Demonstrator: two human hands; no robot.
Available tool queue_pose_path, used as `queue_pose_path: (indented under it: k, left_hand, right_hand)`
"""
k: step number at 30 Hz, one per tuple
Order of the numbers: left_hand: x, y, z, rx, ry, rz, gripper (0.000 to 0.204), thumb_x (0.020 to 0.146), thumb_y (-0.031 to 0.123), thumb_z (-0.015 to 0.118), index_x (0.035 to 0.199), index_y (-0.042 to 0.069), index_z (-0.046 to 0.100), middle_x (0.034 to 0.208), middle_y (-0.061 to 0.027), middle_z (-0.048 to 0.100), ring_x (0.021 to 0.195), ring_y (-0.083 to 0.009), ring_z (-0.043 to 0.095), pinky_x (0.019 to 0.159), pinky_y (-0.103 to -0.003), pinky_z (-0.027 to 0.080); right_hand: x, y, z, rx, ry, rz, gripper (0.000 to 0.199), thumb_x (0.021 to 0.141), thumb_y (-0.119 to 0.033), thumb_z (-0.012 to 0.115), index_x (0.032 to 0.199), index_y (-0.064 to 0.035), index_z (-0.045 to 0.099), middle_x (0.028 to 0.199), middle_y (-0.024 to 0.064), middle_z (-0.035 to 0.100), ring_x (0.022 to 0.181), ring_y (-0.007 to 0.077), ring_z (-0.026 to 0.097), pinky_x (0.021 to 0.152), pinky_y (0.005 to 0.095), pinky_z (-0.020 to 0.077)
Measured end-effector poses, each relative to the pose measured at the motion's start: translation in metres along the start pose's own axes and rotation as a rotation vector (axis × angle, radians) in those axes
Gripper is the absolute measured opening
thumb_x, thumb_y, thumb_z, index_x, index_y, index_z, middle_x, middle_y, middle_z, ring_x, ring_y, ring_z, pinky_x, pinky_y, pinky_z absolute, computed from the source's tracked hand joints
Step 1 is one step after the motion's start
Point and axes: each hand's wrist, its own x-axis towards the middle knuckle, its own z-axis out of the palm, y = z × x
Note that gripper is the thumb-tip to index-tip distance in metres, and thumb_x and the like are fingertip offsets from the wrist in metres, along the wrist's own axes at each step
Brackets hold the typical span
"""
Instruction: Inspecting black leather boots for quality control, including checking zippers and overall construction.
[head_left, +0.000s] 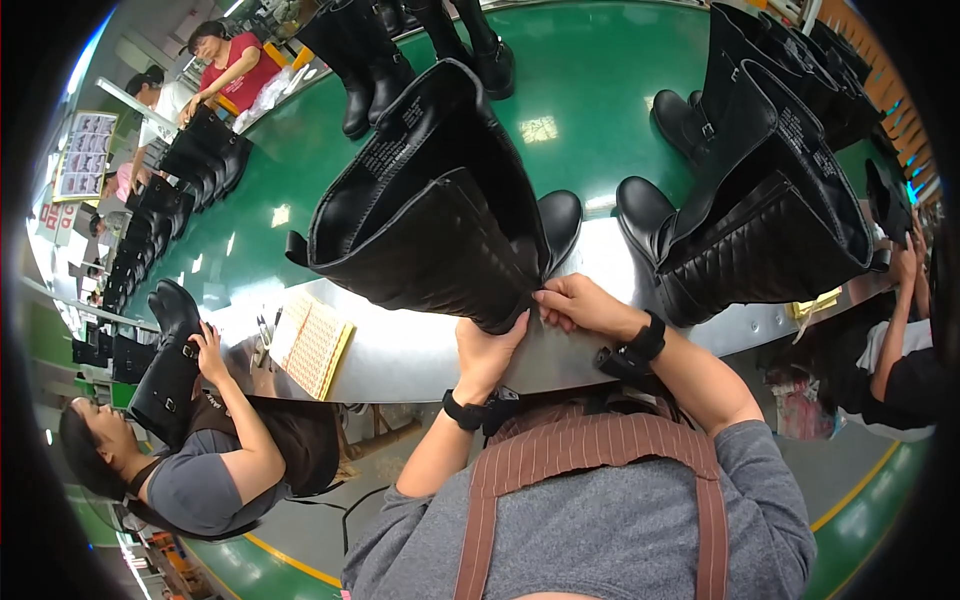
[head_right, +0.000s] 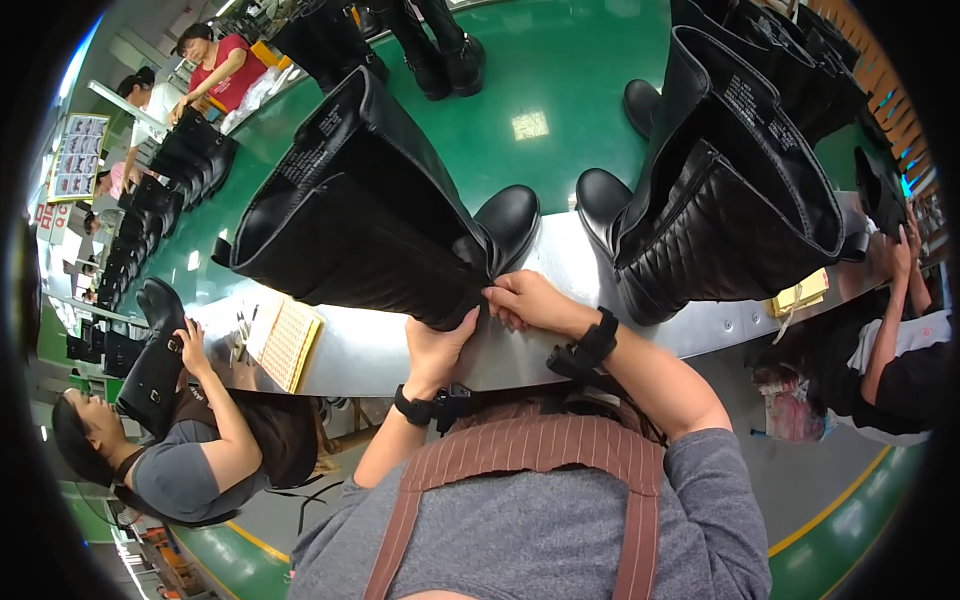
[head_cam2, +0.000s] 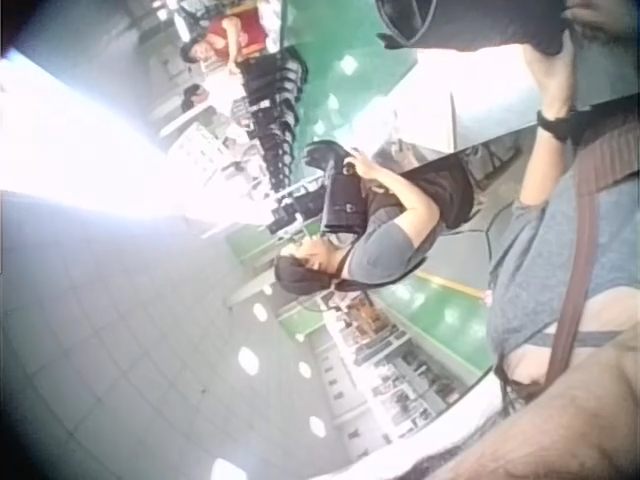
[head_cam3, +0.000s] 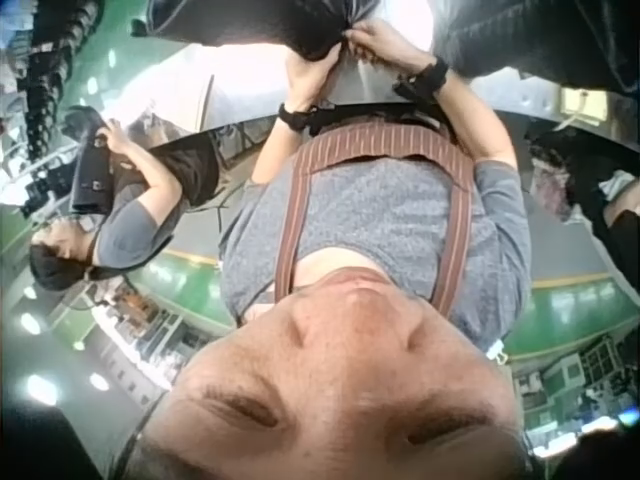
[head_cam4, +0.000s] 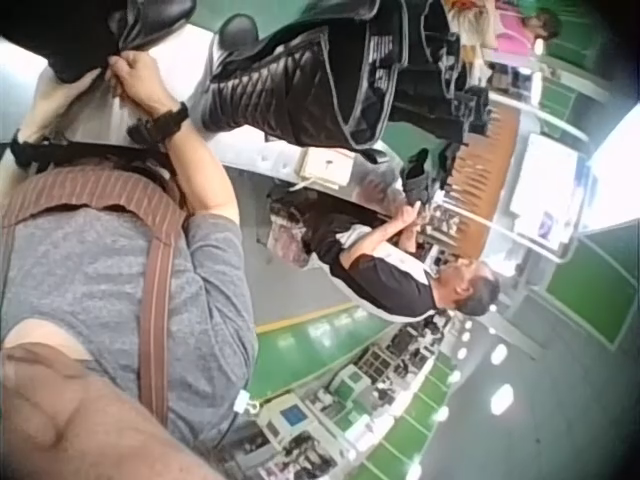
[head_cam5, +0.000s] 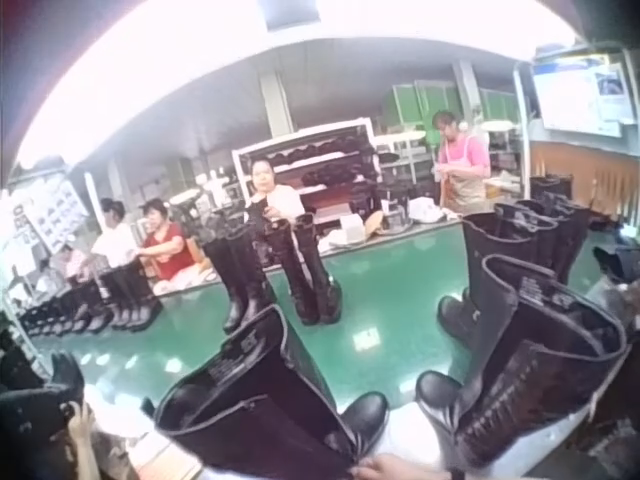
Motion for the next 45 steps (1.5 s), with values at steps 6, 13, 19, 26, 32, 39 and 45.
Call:
queue_pose_path:
  k: [6,13,19,26,32,39,45]
  left_hand:
    - [-0.001,0.004,0.002,0.078,0.056,0.020,0.034,0.071,0.009,0.078,0.100,-0.002,0.064,0.093,-0.0102,0.069,0.086,-0.0189,0.066,0.077,-0.031,0.051]
    - [-0.005,0.007,0.007,0.072,0.030,0.044,0.034,0.070,0.013,0.078,0.099,0.000,0.066,0.092,-0.0114,0.069,0.087,-0.0218,0.066,0.077,-0.033,0.050]
    - [-0.007,0.001,0.015,0.035,0.093,0.050,0.048,0.072,0.011,0.078,0.113,0.001,0.056,0.102,-0.0097,0.066,0.093,-0.0161,0.062,0.081,-0.029,0.050]
    - [-0.023,0.068,-0.027,1.158,-0.215,-0.055,0.042,0.073,0.039,0.077,0.084,-0.001,0.067,0.062,-0.0138,0.064,0.059,-0.0320,0.064,0.056,-0.039,0.049]
    - [-0.008,0.077,0.045,0.283,-0.567,0.314,0.023,0.088,0.019,0.065,0.094,-0.003,0.065,0.076,-0.0123,0.065,0.069,-0.0155,0.063,0.060,-0.028,0.047]
    - [0.041,0.004,0.171,0.111,-0.649,0.050,0.029,0.094,0.014,0.055,0.117,-0.002,0.047,0.092,-0.0109,0.062,0.071,-0.0141,0.059,0.063,-0.027,0.049]
    - [0.053,0.000,0.164,-0.052,-1.024,-0.308,0.017,0.097,0.018,0.052,0.094,0.002,0.057,0.067,-0.0025,0.059,0.053,-0.0076,0.048,0.049,-0.022,0.038]
  right_hand:
    - [-0.015,-0.034,0.013,0.143,0.121,0.009,0.032,0.097,-0.022,0.050,0.073,-0.0028,0.058,0.064,0.0001,0.054,0.050,0.0062,0.047,0.047,0.0214,0.0385]
    - [-0.091,-0.183,-0.003,0.241,-0.070,-0.583,0.034,0.099,-0.020,0.045,0.071,-0.0020,0.053,0.061,0.0034,0.052,0.046,0.0100,0.049,0.042,0.0215,0.0367]
    - [-0.081,-0.162,0.006,0.235,-0.033,-0.574,0.038,0.102,-0.029,0.042,0.080,-0.0019,0.056,0.069,0.0022,0.056,0.060,0.0106,0.056,0.057,0.0238,0.0455]
    - [-0.178,-0.033,-0.044,-1.000,0.291,0.327,0.041,0.084,-0.044,0.063,0.087,-0.0040,0.067,0.075,0.0172,0.066,0.076,0.0362,0.064,0.068,0.0412,0.0501]
    - [-0.170,0.013,-0.069,-0.644,1.072,-0.423,0.052,0.069,-0.029,0.082,0.105,0.0018,0.062,0.094,0.0148,0.068,0.088,0.0283,0.066,0.081,0.0360,0.0503]
    - [-0.144,0.043,-0.081,-0.175,0.895,-0.293,0.046,0.070,-0.015,0.081,0.109,0.0020,0.062,0.102,0.0109,0.069,0.094,0.0182,0.064,0.084,0.0311,0.0495]
    - [-0.154,0.037,-0.098,0.008,0.671,-0.317,0.042,0.071,-0.001,0.076,0.111,0.0008,0.062,0.106,0.0068,0.066,0.095,0.0148,0.062,0.085,0.0295,0.0487]
